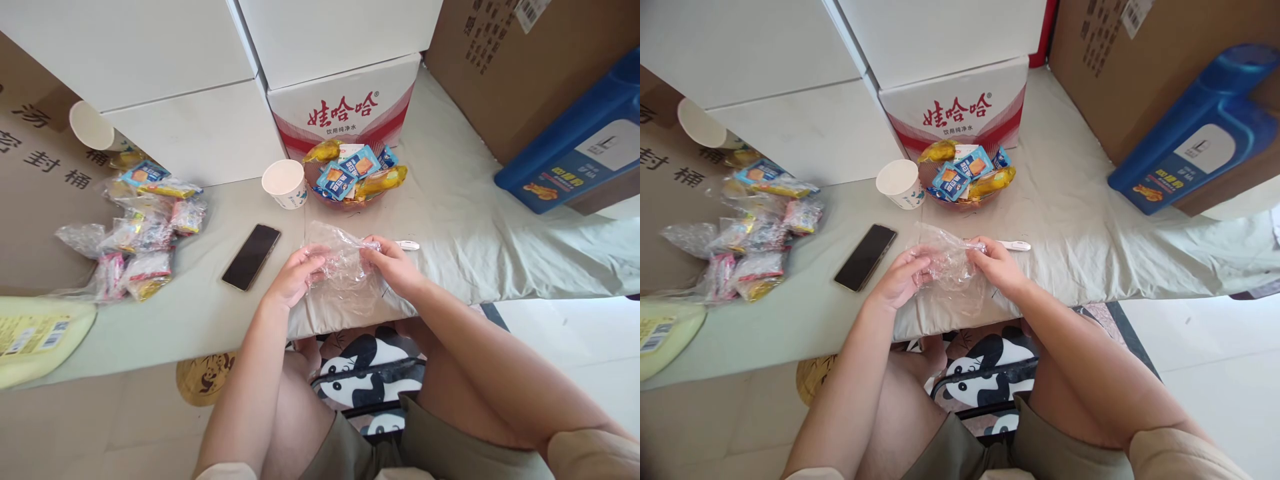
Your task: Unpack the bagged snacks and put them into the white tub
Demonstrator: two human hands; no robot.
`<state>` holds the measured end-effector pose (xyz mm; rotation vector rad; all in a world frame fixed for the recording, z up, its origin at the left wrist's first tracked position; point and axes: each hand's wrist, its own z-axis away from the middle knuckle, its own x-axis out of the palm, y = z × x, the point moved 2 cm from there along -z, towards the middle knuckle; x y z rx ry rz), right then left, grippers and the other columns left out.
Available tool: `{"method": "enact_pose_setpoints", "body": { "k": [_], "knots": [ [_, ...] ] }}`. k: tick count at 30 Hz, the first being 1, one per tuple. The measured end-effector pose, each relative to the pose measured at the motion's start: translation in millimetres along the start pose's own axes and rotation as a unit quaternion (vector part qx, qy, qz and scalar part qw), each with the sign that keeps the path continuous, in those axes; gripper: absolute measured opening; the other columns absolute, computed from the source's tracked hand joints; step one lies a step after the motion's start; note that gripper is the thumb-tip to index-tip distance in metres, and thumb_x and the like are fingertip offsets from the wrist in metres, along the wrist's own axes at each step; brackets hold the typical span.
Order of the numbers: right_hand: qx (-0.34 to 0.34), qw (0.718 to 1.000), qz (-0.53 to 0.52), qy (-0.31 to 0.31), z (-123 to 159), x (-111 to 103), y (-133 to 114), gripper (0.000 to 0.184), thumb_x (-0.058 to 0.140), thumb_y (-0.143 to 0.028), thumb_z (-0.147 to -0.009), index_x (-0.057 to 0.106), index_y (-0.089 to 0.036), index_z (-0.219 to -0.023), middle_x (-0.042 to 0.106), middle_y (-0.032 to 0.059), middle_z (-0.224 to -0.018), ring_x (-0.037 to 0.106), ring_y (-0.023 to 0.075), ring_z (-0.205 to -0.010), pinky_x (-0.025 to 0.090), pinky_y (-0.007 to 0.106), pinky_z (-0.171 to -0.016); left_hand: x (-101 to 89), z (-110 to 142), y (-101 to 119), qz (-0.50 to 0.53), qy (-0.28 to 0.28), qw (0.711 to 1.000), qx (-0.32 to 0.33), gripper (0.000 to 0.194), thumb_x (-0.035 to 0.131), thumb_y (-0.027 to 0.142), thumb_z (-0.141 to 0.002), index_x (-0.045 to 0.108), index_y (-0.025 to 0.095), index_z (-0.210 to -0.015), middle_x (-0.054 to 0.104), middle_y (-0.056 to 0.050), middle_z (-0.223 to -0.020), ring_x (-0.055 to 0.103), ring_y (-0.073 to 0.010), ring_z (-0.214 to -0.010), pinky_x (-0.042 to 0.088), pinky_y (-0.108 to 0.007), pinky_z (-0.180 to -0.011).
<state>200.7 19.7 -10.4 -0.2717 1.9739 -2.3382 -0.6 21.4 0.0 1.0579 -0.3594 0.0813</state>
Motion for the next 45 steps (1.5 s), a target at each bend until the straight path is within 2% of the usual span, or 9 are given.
{"method": "enact_pose_setpoints", "body": {
  "k": [5,10,20,25,30,35,40,42,45],
  "knots": [
    [0.027,0.999,0.001,-0.046,2,4,2,0.027,0.067,-0.047,-0.076,0.059,-0.023,-0.084,0.054,-0.0039,-0.068,0.047,0.0127,-0.062,0.037,0.028,-0.060,2.7,-1,-6,-0.031,-0.019,0.999,-0.009,0.026,0.082,0.027,-0.064,0.069,0.015,-0.084,0.073,-0.003,-0.077,0.070,-0.0138,-0.072,0.054,-0.022,-0.067],
    [0.043,0.992,0.053,-0.102,3,5,-2,0.029,0.068,-0.048,-0.076,0.057,-0.022,-0.069,0.057,-0.0014,-0.064,0.049,0.0133,-0.058,0.039,0.030,-0.058,0.3,-1,-2,-0.031,0.031,0.999,-0.008,0.031,0.078,0.029,-0.068,0.065,0.019,-0.094,0.071,0.000,-0.070,0.070,-0.0154,-0.062,0.052,-0.023,-0.057],
    [0.072,0.993,0.043,-0.087,3,4,0,0.034,0.059,-0.058,-0.083,0.050,-0.025,-0.081,0.062,-0.0023,-0.054,0.052,0.0143,-0.044,0.033,0.028,-0.043,-3.2,1,4,-0.088,0.032,0.995,-0.033,0.034,0.070,0.037,-0.077,0.064,0.021,-0.107,0.069,-0.001,-0.060,0.069,-0.0179,-0.055,0.048,-0.023,-0.049],
    [0.043,0.995,-0.006,-0.086,3,4,-2,0.034,0.067,-0.048,-0.077,0.053,-0.026,-0.099,0.062,-0.0058,-0.058,0.056,0.0148,-0.049,0.041,0.029,-0.051,-6.2,-1,5,-0.026,0.060,0.998,0.017,0.037,0.071,0.038,-0.078,0.062,0.022,-0.110,0.070,0.000,-0.064,0.072,-0.0169,-0.062,0.055,-0.025,-0.059],
    [0.067,0.993,-0.015,-0.092,2,4,-1,0.032,0.070,-0.043,-0.072,0.055,-0.024,-0.093,0.065,-0.0042,-0.062,0.060,0.0152,-0.052,0.046,0.030,-0.055,-4.2,-1,5,-0.047,0.042,0.997,0.036,0.045,0.075,0.034,-0.072,0.061,0.023,-0.114,0.069,0.003,-0.064,0.071,-0.0163,-0.060,0.054,-0.024,-0.057],
    [0.041,0.996,-0.068,-0.042,3,1,-5,0.035,0.069,-0.041,-0.072,0.054,-0.026,-0.100,0.060,-0.0071,-0.057,0.055,0.0133,-0.049,0.043,0.027,-0.050,-6.0,-1,2,-0.068,0.064,0.994,0.064,0.037,0.076,0.040,-0.071,0.064,0.020,-0.100,0.060,0.005,-0.050,0.059,-0.0130,-0.042,0.042,-0.020,-0.040],
    [0.054,0.987,-0.149,-0.014,5,-6,-12,0.017,0.064,-0.034,-0.068,0.054,-0.024,-0.076,0.056,-0.0032,-0.061,0.053,0.0130,-0.051,0.045,0.028,-0.052,-9.6,2,10,0.029,0.033,0.993,0.110,0.018,0.073,0.031,-0.067,0.063,0.019,-0.078,0.060,0.004,-0.056,0.060,-0.0113,-0.048,0.051,-0.024,-0.049],
    [0.057,0.984,-0.167,-0.017,4,-7,-14,0.018,0.060,-0.040,-0.069,0.055,-0.023,-0.073,0.054,-0.0009,-0.063,0.054,0.0151,-0.053,0.047,0.031,-0.053,-10.4,2,14,0.053,0.020,0.993,0.105,0.019,0.066,0.036,-0.071,0.061,0.018,-0.068,0.063,0.000,-0.062,0.061,-0.0128,-0.055,0.054,-0.027,-0.053],
    [0.042,0.990,-0.138,-0.008,1,-8,-12,0.038,0.050,-0.060,-0.076,0.056,-0.023,-0.068,0.052,0.0012,-0.063,0.051,0.0156,-0.055,0.046,0.032,-0.053,-10.7,-1,14,0.036,0.024,0.993,0.108,0.030,0.064,0.043,-0.073,0.057,0.017,-0.060,0.063,-0.003,-0.064,0.060,-0.0129,-0.059,0.050,-0.025,-0.054]
  ]
}}
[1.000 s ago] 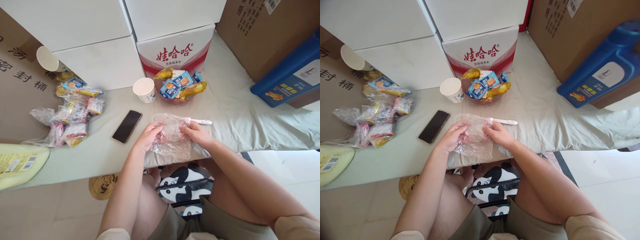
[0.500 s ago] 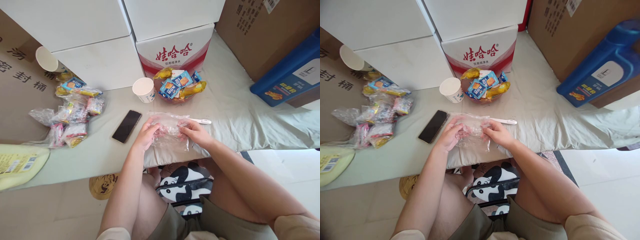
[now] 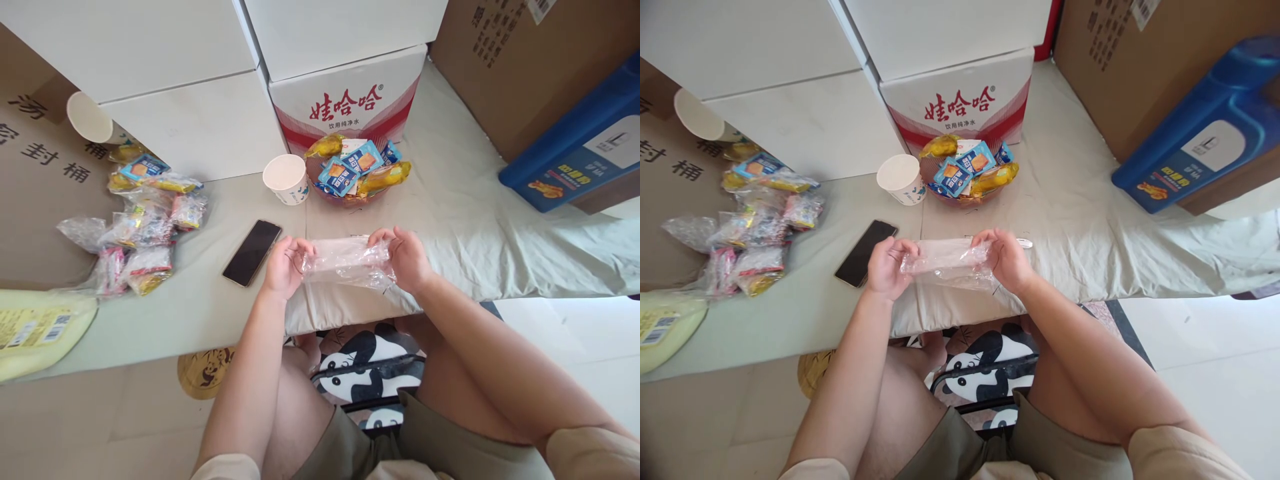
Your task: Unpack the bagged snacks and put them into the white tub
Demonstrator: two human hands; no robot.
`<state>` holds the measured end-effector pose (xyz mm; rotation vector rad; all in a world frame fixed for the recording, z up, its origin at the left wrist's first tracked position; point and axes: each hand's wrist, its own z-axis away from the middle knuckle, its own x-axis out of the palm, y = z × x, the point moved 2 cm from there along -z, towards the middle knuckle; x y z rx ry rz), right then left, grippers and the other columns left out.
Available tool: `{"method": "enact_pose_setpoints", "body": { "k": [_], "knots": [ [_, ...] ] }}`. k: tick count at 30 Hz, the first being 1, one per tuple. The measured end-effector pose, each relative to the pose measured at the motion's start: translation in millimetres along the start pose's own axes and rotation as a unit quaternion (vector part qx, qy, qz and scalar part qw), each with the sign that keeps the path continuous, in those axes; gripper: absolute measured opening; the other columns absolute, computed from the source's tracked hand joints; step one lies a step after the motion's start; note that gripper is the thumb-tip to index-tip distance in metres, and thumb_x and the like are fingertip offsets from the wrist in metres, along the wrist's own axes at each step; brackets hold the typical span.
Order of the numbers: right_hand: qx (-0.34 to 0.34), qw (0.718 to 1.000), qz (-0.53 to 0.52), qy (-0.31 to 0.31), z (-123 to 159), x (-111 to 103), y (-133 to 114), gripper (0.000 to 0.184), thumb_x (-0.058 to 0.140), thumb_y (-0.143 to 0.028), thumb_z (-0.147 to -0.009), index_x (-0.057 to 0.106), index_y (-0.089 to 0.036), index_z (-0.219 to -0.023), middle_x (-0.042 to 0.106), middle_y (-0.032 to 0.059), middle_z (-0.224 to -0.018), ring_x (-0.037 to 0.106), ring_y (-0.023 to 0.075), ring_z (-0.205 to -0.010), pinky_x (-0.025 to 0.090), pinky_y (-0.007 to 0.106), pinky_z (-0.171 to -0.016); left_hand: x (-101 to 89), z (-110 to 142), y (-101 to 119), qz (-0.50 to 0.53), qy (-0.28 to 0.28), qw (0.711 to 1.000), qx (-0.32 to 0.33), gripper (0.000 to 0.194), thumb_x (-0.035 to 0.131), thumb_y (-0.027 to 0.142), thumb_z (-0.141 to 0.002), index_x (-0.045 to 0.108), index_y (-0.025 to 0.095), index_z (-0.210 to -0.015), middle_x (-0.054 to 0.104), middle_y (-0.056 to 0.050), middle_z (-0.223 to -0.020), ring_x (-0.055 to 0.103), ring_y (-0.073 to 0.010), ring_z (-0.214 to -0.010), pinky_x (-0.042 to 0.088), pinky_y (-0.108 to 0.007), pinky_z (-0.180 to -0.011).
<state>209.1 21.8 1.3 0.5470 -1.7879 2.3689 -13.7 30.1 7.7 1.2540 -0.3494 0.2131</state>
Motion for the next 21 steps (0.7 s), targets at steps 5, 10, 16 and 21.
{"method": "enact_pose_setpoints", "body": {
  "k": [5,10,16,21],
  "knots": [
    [-0.033,0.983,0.174,0.054,-3,-2,9,0.029,0.065,-0.048,-0.074,0.054,-0.024,-0.086,0.050,-0.0039,-0.065,0.045,0.0123,-0.056,0.036,0.027,-0.053,-0.8,-5,-8,-0.109,0.042,0.992,0.037,0.028,0.077,0.020,-0.062,0.055,0.020,-0.079,0.062,0.003,-0.079,0.059,-0.0093,-0.065,0.045,-0.022,-0.062],
    [-0.075,0.968,0.219,0.093,-4,-3,14,0.062,0.071,-0.030,-0.069,0.042,-0.026,-0.123,0.054,-0.0053,-0.075,0.046,0.0133,-0.057,0.036,0.028,-0.055,-2.9,-8,-10,-0.188,0.158,0.957,0.155,0.022,0.074,0.016,-0.067,0.057,0.022,-0.080,0.056,0.004,-0.078,0.056,-0.0100,-0.072,0.045,-0.024,-0.073],
    [-0.088,0.974,0.208,-0.027,0,14,13,0.022,0.066,-0.035,-0.074,0.048,-0.022,-0.071,0.050,-0.0038,-0.067,0.043,0.0128,-0.063,0.035,0.029,-0.064,25.6,-3,-23,-0.148,-0.086,0.983,0.062,0.045,0.084,0.036,-0.067,0.065,0.021,-0.104,0.069,-0.006,-0.107,0.064,-0.0204,-0.102,0.049,-0.031,-0.089],
    [-0.017,0.994,0.020,-0.102,-2,22,15,0.027,0.068,-0.043,-0.074,0.052,-0.023,-0.081,0.055,-0.0019,-0.077,0.052,0.0142,-0.071,0.043,0.030,-0.069,38.7,-5,-28,-0.160,-0.107,0.981,0.039,0.041,0.083,0.043,-0.069,0.068,0.018,-0.098,0.072,-0.006,-0.098,0.066,-0.0204,-0.092,0.050,-0.030,-0.084]
  ]
}}
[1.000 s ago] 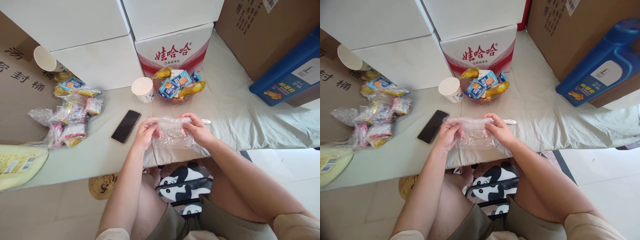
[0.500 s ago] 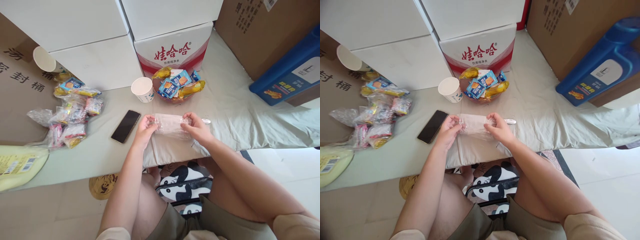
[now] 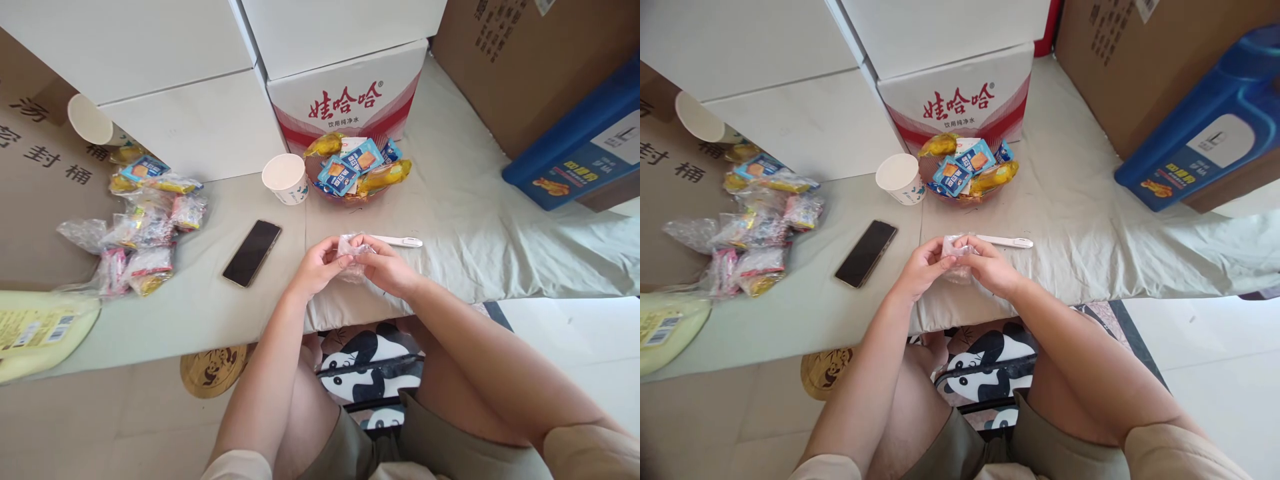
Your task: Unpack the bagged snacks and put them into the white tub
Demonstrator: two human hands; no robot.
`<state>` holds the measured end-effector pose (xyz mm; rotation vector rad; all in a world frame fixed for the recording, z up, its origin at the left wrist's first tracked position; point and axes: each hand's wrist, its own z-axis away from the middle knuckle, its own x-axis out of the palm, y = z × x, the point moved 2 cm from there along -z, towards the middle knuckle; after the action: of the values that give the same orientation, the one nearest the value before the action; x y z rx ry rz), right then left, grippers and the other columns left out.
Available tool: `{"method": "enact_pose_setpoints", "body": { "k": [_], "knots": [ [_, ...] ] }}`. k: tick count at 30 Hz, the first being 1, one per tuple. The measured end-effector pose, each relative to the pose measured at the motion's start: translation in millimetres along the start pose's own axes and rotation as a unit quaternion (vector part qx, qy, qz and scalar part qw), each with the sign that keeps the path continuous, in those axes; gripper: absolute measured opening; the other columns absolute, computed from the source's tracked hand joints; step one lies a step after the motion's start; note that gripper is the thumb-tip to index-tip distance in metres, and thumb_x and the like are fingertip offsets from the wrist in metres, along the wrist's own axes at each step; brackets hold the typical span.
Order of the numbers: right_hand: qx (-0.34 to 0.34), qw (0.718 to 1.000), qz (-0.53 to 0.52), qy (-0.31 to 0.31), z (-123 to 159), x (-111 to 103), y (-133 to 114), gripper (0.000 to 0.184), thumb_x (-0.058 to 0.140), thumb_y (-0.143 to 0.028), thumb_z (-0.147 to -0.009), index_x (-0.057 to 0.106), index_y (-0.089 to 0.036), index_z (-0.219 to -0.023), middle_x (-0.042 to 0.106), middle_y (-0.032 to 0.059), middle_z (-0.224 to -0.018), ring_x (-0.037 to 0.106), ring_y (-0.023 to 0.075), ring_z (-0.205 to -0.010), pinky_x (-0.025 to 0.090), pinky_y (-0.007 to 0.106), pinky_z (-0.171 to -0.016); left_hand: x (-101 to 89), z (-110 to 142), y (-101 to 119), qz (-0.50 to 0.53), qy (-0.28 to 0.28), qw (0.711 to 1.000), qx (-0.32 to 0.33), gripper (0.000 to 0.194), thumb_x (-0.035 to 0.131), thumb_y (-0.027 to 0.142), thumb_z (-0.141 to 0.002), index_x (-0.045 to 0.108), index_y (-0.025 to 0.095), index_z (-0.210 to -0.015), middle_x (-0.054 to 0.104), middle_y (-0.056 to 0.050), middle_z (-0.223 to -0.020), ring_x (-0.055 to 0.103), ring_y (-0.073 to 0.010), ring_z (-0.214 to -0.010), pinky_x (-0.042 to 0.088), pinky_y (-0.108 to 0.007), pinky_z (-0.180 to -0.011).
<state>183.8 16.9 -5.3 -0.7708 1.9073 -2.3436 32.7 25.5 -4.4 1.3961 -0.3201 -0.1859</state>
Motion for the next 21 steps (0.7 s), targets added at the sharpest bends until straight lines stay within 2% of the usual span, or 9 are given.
{"method": "enact_pose_setpoints", "body": {
  "k": [2,4,5,7,10,12,15,18,21],
  "knots": [
    [0.004,0.998,0.039,0.053,-3,-5,1,0.031,0.070,-0.045,-0.073,0.054,-0.023,-0.088,0.059,0.0001,-0.082,0.056,0.0161,-0.075,0.046,0.032,-0.071,-2.3,-2,0,-0.002,0.055,0.998,0.006,0.038,0.083,0.043,-0.068,0.067,0.018,-0.091,0.071,-0.004,-0.088,0.065,-0.0182,-0.083,0.049,-0.029,-0.079],
    [-0.035,0.984,0.115,0.135,-4,-12,0,0.038,0.075,-0.041,-0.068,0.055,-0.024,-0.095,0.062,0.0028,-0.094,0.059,0.0179,-0.085,0.048,0.032,-0.076,-4.9,-3,1,0.017,0.089,0.996,0.007,0.039,0.084,0.044,-0.065,0.065,0.018,-0.086,0.070,-0.002,-0.082,0.063,-0.0164,-0.077,0.049,-0.028,-0.074],
    [-0.053,0.977,0.136,0.153,-4,-14,0,0.042,0.077,-0.039,-0.066,0.055,-0.024,-0.099,0.063,0.0041,-0.100,0.060,0.0188,-0.091,0.049,0.033,-0.078,-5.7,-2,2,0.032,0.092,0.995,0.004,0.040,0.085,0.044,-0.064,0.063,0.018,-0.086,0.069,-0.002,-0.081,0.063,-0.0159,-0.075,0.048,-0.028,-0.073],
    [-0.053,0.982,0.143,0.110,-5,-13,1,0.046,0.076,-0.038,-0.067,0.054,-0.024,-0.104,0.063,0.0047,-0.104,0.061,0.0195,-0.093,0.050,0.033,-0.078,-6.3,0,2,0.055,0.083,0.995,-0.004,0.044,0.086,0.044,-0.061,0.060,0.019,-0.088,0.068,0.000,-0.082,0.062,-0.0151,-0.074,0.048,-0.027,-0.071],
    [-0.004,0.984,0.175,0.025,-3,-6,5,0.031,0.070,-0.041,-0.072,0.055,-0.022,-0.090,0.060,-0.0004,-0.079,0.058,0.0156,-0.070,0.045,0.029,-0.061,-6.8,4,1,0.000,0.082,0.997,-0.006,0.040,0.084,0.041,-0.064,0.058,0.019,-0.085,0.065,0.001,-0.079,0.060,-0.0132,-0.072,0.045,-0.025,-0.069],
    [0.009,0.976,0.216,0.033,-2,-2,6,0.025,0.068,-0.040,-0.073,0.052,-0.022,-0.082,0.055,-0.0029,-0.070,0.052,0.0134,-0.061,0.040,0.027,-0.055,-8.4,8,0,-0.065,0.092,0.994,-0.008,0.035,0.081,0.040,-0.068,0.056,0.018,-0.078,0.061,0.002,-0.073,0.056,-0.0115,-0.068,0.043,-0.024,-0.065],
    [0.007,0.976,0.211,0.043,-2,5,6,0.021,0.062,-0.037,-0.075,0.054,-0.021,-0.087,0.058,-0.0017,-0.078,0.055,0.0130,-0.062,0.044,0.027,-0.057,-16.2,15,0,-0.103,0.116,0.988,0.000,0.032,0.076,0.041,-0.072,0.054,0.018,-0.075,0.057,0.003,-0.069,0.051,-0.0101,-0.062,0.040,-0.023,-0.061],
    [0.010,0.980,0.195,0.049,-4,7,7,0.021,0.058,-0.034,-0.078,0.054,-0.022,-0.094,0.060,-0.0011,-0.084,0.057,0.0123,-0.061,0.046,0.028,-0.061,-35.5,24,0,-0.130,0.201,0.970,0.038,0.029,0.073,0.038,-0.073,0.051,0.019,-0.072,0.050,0.005,-0.065,0.045,-0.0087,-0.058,0.037,-0.022,-0.057],
    [0.018,0.976,0.210,0.048,-5,5,10,0.017,0.056,-0.031,-0.079,0.054,-0.022,-0.093,0.059,-0.0019,-0.080,0.056,0.0121,-0.060,0.046,0.028,-0.061,-61.2,36,-1,-0.173,0.313,0.931,0.075,0.026,0.067,0.029,-0.074,0.044,0.020,-0.067,0.041,0.006,-0.061,0.039,-0.0081,-0.054,0.031,-0.021,-0.054]
  ]
}}
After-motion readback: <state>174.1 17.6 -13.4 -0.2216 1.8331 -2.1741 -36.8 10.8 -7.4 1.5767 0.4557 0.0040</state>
